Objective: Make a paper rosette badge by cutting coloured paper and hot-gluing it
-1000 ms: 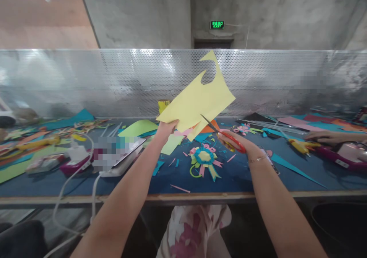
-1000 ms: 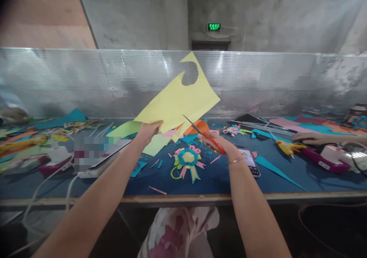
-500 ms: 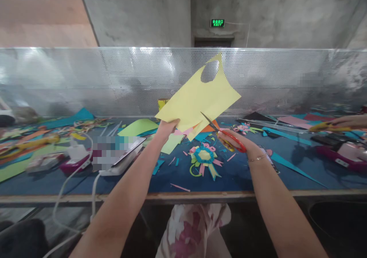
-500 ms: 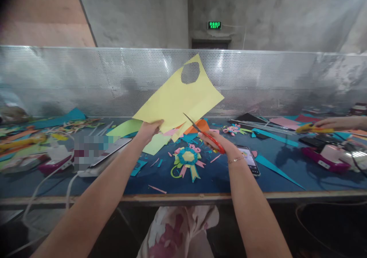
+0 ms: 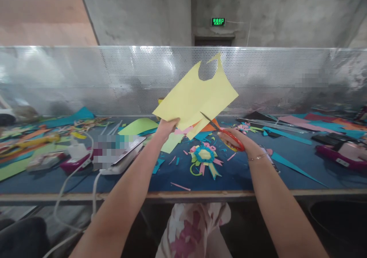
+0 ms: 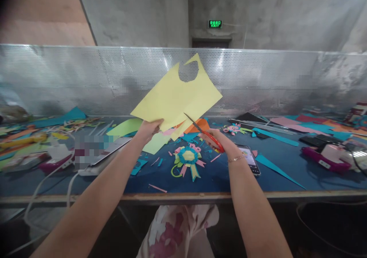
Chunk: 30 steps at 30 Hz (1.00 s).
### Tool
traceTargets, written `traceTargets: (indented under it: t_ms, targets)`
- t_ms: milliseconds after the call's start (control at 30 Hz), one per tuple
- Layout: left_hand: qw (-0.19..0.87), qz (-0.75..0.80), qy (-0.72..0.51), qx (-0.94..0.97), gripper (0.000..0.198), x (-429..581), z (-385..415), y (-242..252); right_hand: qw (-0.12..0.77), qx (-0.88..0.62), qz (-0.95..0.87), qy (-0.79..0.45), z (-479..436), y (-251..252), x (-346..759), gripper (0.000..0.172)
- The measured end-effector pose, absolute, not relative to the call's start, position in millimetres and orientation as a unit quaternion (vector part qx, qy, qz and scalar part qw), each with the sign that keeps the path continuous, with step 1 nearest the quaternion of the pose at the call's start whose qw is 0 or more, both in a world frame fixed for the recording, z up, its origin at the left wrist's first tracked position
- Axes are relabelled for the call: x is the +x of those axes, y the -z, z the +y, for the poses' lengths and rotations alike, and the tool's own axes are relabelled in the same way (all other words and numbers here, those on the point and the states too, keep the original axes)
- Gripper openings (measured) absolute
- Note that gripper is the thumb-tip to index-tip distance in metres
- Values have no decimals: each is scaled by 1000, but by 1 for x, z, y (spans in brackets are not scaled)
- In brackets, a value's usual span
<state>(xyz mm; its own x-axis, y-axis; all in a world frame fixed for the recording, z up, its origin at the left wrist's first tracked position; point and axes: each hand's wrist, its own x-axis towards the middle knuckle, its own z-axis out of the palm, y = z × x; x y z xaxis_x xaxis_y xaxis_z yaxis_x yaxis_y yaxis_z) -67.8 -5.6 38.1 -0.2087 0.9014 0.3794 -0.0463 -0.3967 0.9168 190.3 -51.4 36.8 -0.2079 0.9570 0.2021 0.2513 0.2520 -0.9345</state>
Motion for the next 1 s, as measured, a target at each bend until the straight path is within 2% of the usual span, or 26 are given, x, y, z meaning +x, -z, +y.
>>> traceTargets:
  t_ms: [100,333,733,1000]
  targets:
    - [362,411,-657,517,20,-68,-6,-38,361,-502,-683,-389,-50,-40,190,28]
    - [365,407,-660,516,21,-69,-6,-38,331,-512,-710,-352,-47,-39,194,28]
    - [385,384,-644,538,21,-67,-12,-40,325,-454,-718,-416,-51,-37,194,36]
    - [382,400,-639,534,23,-67,-11,-40,333,-426,-723,-429,-49,-35,197,34]
